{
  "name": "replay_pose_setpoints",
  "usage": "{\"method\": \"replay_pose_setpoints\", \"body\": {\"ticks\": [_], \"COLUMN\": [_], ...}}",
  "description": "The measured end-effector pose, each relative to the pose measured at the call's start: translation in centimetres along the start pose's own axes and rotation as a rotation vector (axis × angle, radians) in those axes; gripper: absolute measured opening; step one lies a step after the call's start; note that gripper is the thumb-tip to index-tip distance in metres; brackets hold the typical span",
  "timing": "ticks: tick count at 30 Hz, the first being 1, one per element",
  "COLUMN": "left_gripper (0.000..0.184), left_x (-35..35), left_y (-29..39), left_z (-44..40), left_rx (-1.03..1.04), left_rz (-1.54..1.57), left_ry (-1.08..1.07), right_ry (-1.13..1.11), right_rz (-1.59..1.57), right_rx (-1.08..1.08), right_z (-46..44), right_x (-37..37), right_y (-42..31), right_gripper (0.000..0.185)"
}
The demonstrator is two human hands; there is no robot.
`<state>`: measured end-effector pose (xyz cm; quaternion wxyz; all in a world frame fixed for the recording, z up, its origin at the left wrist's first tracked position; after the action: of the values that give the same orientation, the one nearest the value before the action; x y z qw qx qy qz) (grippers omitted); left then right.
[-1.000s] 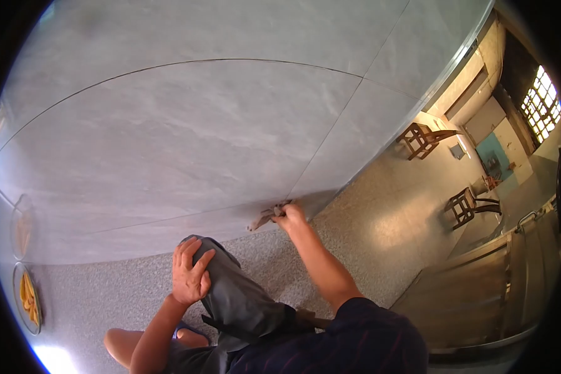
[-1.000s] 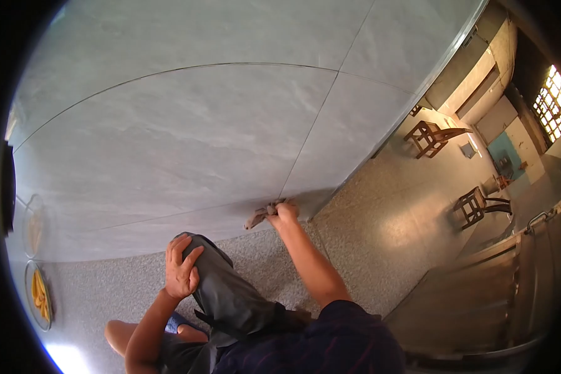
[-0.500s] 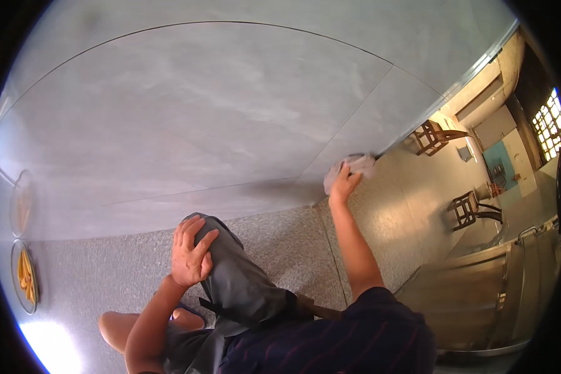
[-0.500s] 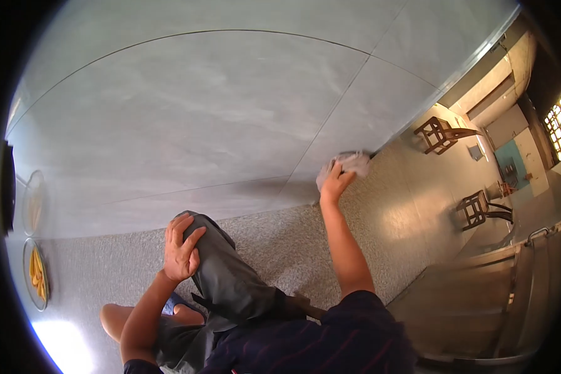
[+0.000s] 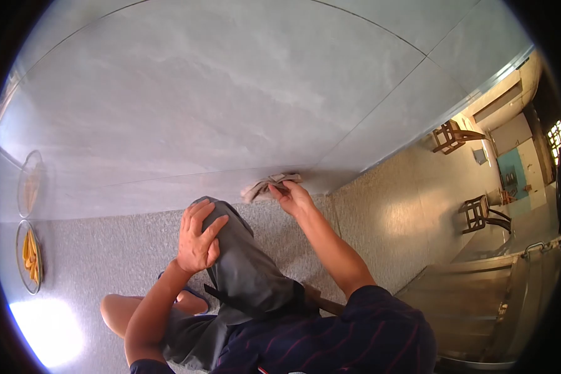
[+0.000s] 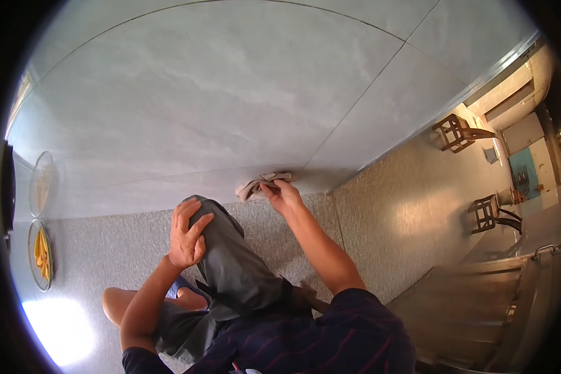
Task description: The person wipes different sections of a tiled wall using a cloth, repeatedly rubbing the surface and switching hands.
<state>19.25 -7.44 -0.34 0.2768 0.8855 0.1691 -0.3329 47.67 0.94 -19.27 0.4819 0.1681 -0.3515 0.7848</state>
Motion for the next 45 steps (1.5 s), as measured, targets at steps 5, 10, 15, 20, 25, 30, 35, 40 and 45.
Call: {"method": "replay_pose_setpoints", "body": {"ticks": [5, 10, 15, 20, 25, 30, 35, 40, 45], "left_gripper": [0.041, 0.043, 0.045, 0.043, 0.045, 0.067, 0.073, 0.043, 0.022], "left_x": [-0.4, -0.2, -0.4, -0.6, -0.4, -2.4, -6.8, -6.5, -4.2], "left_y": [0.2, 0.0, 0.0, 0.3, 0.6, -6.6, -9.0, -10.0, -12.3], "left_z": [-0.5, 0.1, 0.3, 0.1, 0.5, 4.9, 4.2, 7.5, 10.3], "left_rx": [-0.003, -0.027, -0.016, 0.0, 0.025, -0.614, -0.844, -0.952, -1.106], "left_rz": [-0.004, -0.01, 0.001, 0.002, 0.002, 0.451, 1.477, 1.39, 1.497], "left_ry": [-0.016, -0.028, -0.008, -0.001, -0.027, 0.673, 0.721, 0.484, 0.897], "right_ry": [-0.176, 0.359, 0.099, -0.283, -0.111, -0.607, -0.963, -0.988, -0.922], "right_rz": [0.762, 1.856, 1.003, 1.4, -0.221, 0.046, 0.488, 1.257, 1.697], "right_rx": [-0.29, -0.836, -0.878, -0.503, 0.445, 0.382, 0.255, -0.072, -0.489], "right_z": [-14.1, -5.4, -10.3, -2.2, -0.3, 9.4, 17.9, 15.2, 15.7], "right_x": [-11.9, -10.6, -16.2, -2.0, 7.4, 18.8, 24.8, 23.8, 23.5], "right_y": [-2.3, -10.5, -13.0, -1.2, 11.0, 12.5, 16.3, 21.4, 20.2], "right_gripper": [0.019, 0.026, 0.028, 0.022, 0.026, 0.026, 0.028, 0.029, 0.034]}}
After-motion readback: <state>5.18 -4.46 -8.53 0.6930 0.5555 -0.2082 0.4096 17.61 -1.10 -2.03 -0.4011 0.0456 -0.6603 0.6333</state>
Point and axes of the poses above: each hand's wrist, its own z-axis away from the middle knuckle, its own x-axis out of the palm, y = z × x, the point moved 7 cm from there along -z, towards the middle knuckle, and after that the axes turned 2 degrees about x, right-handed, at the moved point
